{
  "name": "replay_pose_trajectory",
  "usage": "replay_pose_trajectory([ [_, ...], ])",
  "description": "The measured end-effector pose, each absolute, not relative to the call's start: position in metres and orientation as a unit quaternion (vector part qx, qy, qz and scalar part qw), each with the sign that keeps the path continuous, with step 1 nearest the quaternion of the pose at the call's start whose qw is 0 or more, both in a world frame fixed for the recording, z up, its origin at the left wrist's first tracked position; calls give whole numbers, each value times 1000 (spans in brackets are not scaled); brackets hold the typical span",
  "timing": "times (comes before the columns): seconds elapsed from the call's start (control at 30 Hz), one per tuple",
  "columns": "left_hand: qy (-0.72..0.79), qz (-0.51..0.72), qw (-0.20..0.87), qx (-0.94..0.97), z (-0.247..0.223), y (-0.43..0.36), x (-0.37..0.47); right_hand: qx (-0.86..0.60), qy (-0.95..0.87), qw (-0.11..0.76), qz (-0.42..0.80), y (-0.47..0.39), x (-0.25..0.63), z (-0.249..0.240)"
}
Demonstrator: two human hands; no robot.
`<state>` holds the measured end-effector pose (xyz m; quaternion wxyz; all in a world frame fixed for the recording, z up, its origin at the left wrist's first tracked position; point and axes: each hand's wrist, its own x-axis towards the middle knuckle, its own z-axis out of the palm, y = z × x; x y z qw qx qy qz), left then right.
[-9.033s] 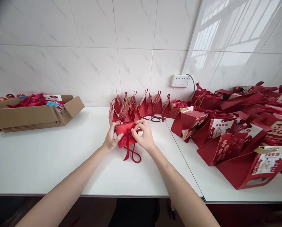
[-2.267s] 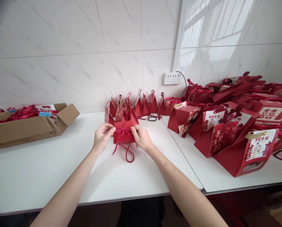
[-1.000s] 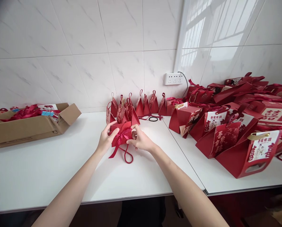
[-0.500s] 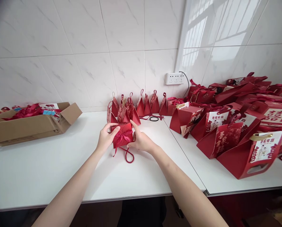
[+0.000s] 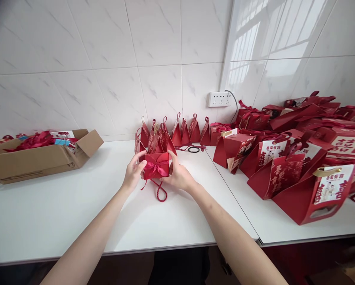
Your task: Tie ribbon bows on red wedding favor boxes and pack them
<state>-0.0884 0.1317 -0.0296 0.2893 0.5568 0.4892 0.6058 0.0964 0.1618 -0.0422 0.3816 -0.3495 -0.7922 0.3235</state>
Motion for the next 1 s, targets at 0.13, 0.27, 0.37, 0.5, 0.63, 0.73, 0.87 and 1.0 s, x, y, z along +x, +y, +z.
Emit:
replay_pose_trajectory([
  [0.13, 515, 584, 288, 558, -35, 136, -87, -350, -765, 411, 351, 166, 99, -41],
  [0.27, 535, 593, 233, 555, -39, 138, -82, -345, -730, 418, 417, 168, 98, -40],
  [0.37, 581, 560, 272, 524, -34, 136, -83, -339, -681, 431, 484, 169, 97, -38],
  [0.5, 635, 458, 342, 519, -20, 128, -88, -327, -595, 446, 583, 170, 99, -32],
  [0.63, 615, 367, 410, 565, -10, 121, -95, -312, -551, 460, 623, 172, 105, -29],
  [0.73, 561, 376, 482, 558, -6, 120, -99, -296, -515, 466, 655, 174, 110, -27],
  [0.87, 436, 528, 567, 458, -2, 122, -105, -261, -467, 494, 685, 174, 114, -19],
  [1.0, 368, 605, 577, 408, 5, 121, -111, -227, -415, 545, 692, 177, 124, -10],
])
